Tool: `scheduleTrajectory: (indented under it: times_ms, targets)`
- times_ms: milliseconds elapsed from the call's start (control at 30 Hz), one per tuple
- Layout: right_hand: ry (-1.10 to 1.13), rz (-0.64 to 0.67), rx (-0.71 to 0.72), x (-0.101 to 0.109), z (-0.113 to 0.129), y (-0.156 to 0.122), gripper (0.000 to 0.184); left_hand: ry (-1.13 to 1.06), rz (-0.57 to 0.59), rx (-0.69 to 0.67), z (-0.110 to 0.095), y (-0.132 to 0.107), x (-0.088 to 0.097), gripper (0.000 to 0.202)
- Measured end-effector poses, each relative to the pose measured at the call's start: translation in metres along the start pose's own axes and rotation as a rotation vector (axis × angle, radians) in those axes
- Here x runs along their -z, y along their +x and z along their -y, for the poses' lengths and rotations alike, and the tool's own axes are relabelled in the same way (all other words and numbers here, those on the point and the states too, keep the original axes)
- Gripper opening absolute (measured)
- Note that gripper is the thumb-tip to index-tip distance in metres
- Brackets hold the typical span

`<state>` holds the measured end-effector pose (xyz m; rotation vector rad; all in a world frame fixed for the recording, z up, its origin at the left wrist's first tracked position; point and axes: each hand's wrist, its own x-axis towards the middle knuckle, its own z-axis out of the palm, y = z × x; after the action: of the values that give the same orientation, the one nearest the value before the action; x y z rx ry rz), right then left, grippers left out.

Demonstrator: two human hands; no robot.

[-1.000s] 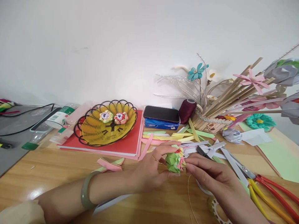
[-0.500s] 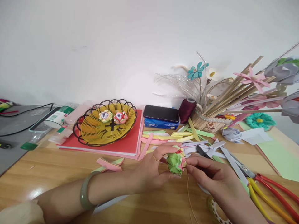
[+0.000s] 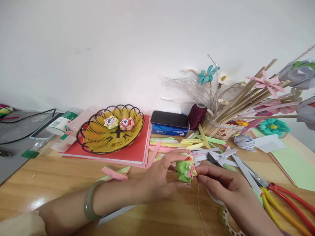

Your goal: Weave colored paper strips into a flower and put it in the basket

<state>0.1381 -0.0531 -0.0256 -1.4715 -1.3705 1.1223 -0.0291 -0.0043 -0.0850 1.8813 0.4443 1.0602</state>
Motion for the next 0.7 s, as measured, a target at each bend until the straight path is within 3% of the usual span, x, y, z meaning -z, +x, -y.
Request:
scheduleTrajectory:
  times_ms: [400, 567, 700]
  targets:
    - [0.023, -0.028, -0.077, -0.001, 0.003, 0.000, 0.026, 0.041, -0.008, -0.046, -0.001, 0.001, 0.001, 0.058]
    - [0.021, -0.048, -0.066, -0.003, 0.002, 0.000, 0.020, 0.191, -0.027, -0.180, 0.000, 0.003, 0.002, 0.057]
    - [-0.117, -0.032, -0.011, -0.004, -0.006, 0.001, 0.015, 0.337, 0.001, -0.317, 0.003, 0.004, 0.002, 0.058]
